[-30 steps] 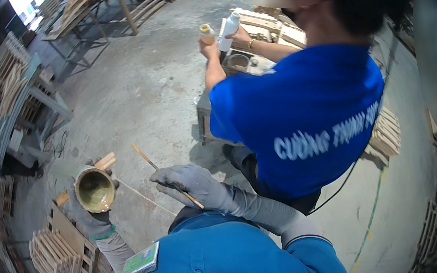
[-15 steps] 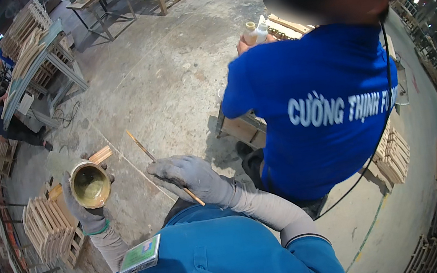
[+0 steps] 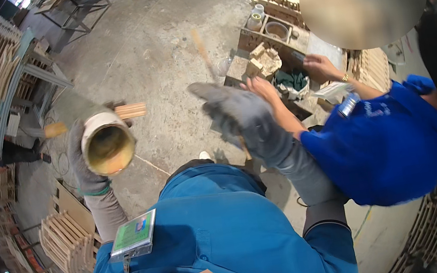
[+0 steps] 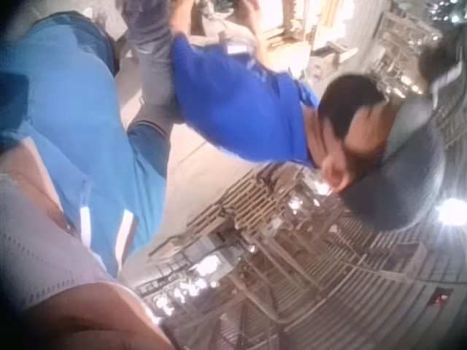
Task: The person applies a yellowish finish to wooden chair frames using a brush. They dip the brush into a container, apply the finish to the chair, and later mix additional finish in the container using a power drill.
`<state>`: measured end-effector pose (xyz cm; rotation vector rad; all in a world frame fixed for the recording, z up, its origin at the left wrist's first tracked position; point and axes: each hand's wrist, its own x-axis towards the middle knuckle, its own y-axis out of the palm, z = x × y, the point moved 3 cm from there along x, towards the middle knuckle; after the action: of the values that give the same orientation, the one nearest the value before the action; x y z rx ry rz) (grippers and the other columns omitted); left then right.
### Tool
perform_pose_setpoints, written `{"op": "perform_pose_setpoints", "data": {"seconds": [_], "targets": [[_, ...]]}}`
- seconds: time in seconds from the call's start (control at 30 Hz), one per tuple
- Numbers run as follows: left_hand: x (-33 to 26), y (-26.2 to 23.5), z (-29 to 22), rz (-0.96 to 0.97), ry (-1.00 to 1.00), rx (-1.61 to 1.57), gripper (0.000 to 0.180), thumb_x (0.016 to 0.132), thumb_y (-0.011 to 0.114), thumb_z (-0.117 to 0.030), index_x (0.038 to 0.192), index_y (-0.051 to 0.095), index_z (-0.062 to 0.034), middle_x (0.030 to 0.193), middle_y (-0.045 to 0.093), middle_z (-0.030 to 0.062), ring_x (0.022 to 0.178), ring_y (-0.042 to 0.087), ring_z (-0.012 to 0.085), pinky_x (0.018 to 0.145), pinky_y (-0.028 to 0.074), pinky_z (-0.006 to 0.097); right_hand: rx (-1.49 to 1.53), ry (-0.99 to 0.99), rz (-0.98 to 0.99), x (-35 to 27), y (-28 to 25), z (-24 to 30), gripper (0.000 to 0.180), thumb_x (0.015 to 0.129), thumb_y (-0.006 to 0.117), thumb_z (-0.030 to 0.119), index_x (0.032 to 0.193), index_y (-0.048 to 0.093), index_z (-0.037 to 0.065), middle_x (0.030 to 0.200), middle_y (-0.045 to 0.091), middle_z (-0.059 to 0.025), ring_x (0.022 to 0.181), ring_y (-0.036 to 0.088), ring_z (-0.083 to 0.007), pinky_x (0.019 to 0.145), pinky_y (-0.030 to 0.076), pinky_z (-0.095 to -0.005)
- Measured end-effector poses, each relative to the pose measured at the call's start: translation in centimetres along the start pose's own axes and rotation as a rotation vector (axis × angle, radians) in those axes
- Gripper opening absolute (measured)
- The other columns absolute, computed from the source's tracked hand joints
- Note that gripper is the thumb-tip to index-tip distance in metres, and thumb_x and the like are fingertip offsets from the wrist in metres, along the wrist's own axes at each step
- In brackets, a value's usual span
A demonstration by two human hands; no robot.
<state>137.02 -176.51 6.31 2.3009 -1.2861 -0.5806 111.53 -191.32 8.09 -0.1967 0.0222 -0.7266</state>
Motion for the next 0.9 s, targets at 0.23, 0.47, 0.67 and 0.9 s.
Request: {"op": "perform_pose_setpoints", "data": {"seconds": [0.23,0.47,0.67,0.9], "targets": [[6.9,6.9,5.0,0.376,-0.475,0.256,0.039,0.089,0.054,-0.023,0.113,0.053,0.0083,0.108,0.060,0.0181,0.092,0.063,0.0209,0.082,0.052,0.028,-0.765,-0.353,-0.222,0.1,0.1,-2.0,0.039,0.079,0.068,0.022,0.111,0.054,0.002,0.103,0.062,-0.0150,0.085,0.063,-0.0289,0.074,0.050,-0.0363],[11.7,9.0,9.5,1.087,0.425,0.867,0.037,0.082,0.060,-0.003,0.118,0.056,-0.0091,0.118,0.058,0.0122,0.112,0.054,0.0253,0.096,0.044,0.038,-0.959,-0.028,-0.337,-0.8,-0.3,-5.4,0.037,0.082,0.060,0.032,0.108,0.055,0.007,0.082,0.059,-0.0103,0.079,0.056,-0.0274,0.065,0.045,-0.0382],[14.2,12.6,12.4,0.760,-0.602,0.070,0.044,0.090,0.049,-0.022,0.123,0.044,0.0070,0.120,0.054,0.0225,0.110,0.056,0.0276,0.093,0.047,0.037,-0.603,0.208,-0.543,-0.1,-6.0,-11.1,0.035,0.080,0.063,0.027,0.105,0.056,0.003,0.077,0.062,-0.0132,0.073,0.061,-0.0304,0.062,0.048,-0.0358],[19.9,11.9,11.9,0.474,-0.647,-0.148,0.069,0.090,0.042,-0.043,0.134,0.026,0.0071,0.131,0.036,0.0319,0.107,0.053,0.0406,0.080,0.054,0.050,-0.804,0.324,-0.999,1.1,-22.9,-23.0,0.035,0.079,0.066,0.028,0.100,0.058,0.001,0.083,0.064,-0.0207,0.075,0.064,-0.0345,0.064,0.049,-0.0424]]}}
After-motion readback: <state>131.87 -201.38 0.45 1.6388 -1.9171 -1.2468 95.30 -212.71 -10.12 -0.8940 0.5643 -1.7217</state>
